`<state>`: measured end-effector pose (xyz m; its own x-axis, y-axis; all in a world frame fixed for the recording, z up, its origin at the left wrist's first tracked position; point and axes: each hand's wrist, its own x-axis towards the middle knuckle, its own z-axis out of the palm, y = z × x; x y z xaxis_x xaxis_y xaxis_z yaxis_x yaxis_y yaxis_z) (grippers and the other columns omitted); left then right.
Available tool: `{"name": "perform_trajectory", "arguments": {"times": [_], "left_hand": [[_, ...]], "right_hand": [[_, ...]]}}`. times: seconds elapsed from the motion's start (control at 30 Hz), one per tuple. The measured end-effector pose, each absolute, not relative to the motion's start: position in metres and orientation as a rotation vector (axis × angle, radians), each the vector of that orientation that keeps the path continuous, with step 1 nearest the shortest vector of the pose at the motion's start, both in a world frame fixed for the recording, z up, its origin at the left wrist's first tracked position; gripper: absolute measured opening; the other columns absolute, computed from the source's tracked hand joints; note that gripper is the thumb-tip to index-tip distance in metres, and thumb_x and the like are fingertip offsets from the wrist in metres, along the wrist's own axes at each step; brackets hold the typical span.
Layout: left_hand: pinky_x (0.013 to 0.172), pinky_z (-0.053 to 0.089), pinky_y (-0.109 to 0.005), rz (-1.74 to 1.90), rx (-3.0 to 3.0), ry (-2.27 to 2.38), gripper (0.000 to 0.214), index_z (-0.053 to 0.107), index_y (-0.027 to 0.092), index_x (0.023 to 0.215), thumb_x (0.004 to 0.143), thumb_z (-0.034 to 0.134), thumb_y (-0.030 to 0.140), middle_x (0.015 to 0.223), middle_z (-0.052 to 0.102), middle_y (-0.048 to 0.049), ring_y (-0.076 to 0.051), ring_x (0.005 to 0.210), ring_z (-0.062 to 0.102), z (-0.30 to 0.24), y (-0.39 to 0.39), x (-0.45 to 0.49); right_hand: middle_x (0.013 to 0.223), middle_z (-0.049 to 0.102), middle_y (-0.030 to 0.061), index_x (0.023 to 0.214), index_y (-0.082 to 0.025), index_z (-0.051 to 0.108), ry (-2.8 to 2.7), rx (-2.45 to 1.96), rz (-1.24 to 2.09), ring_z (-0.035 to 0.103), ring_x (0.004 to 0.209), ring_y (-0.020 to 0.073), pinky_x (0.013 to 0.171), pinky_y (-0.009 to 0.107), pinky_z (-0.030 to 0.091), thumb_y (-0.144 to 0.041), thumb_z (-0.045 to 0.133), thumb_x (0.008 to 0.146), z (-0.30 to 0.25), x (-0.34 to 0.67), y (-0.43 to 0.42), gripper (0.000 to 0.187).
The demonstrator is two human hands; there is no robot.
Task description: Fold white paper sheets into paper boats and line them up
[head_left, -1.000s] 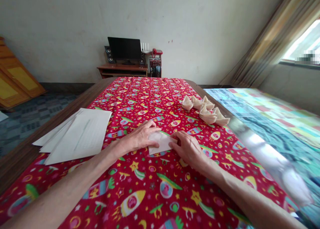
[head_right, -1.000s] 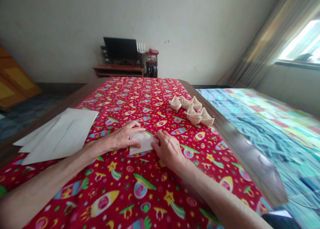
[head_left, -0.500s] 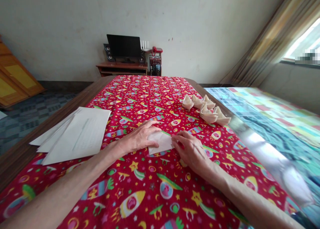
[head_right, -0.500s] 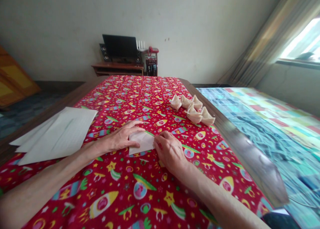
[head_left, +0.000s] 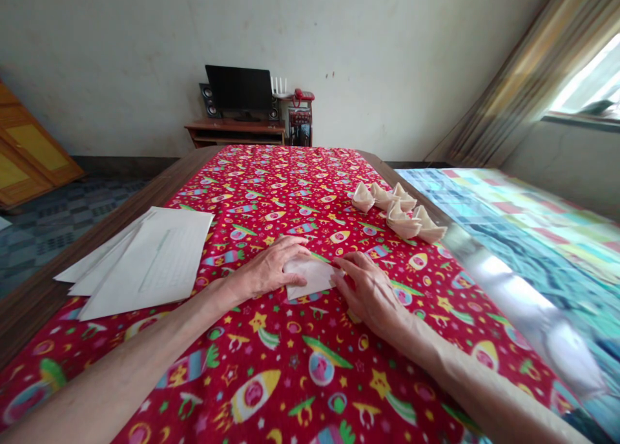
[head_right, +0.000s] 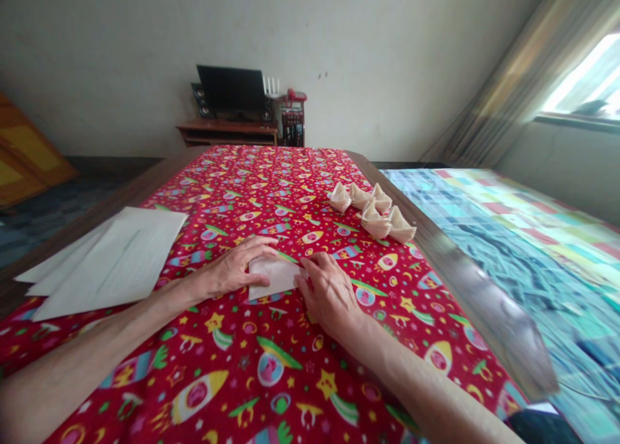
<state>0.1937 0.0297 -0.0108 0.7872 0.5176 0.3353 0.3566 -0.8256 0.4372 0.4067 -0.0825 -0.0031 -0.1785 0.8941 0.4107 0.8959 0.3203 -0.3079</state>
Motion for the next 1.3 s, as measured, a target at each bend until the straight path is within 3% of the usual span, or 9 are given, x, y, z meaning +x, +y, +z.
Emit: {"name": "perform_trajectory", "arguments": {"times": [0.93, 1.3], "left_hand": [[0.106, 0.037, -0.04, 0.689, 2.621, 0.62, 0.051, 0.056, 0.02, 0.119, 0.074, 0.071, 0.04, 0.131, 0.048, -0.0103, -0.024, 0.123, 0.045, -0.021, 0.033, 0.19], [0.106, 0.037, -0.04, 0.724, 2.638, 0.58, 0.049, 0.058, 0.017, 0.118, 0.076, 0.07, 0.04, 0.129, 0.05, -0.0116, -0.024, 0.123, 0.045, -0.02, 0.033, 0.189]], "right_hand": [[0.095, 0.058, 0.0066, 0.091, -0.019, 0.063, -2.072, -1.593, 0.037, 0.056, 0.08, 0.0165, 0.071, 0.028, 0.046, -0.022, 0.047, 0.09, -0.007, 0.406, -0.087, 0.016], [0.101, 0.057, 0.0107, 0.101, -0.017, 0.061, -2.092, -1.653, -0.043, 0.056, 0.085, 0.019, 0.075, 0.031, 0.048, -0.023, 0.044, 0.091, -0.003, 0.403, -0.09, 0.021]]}}
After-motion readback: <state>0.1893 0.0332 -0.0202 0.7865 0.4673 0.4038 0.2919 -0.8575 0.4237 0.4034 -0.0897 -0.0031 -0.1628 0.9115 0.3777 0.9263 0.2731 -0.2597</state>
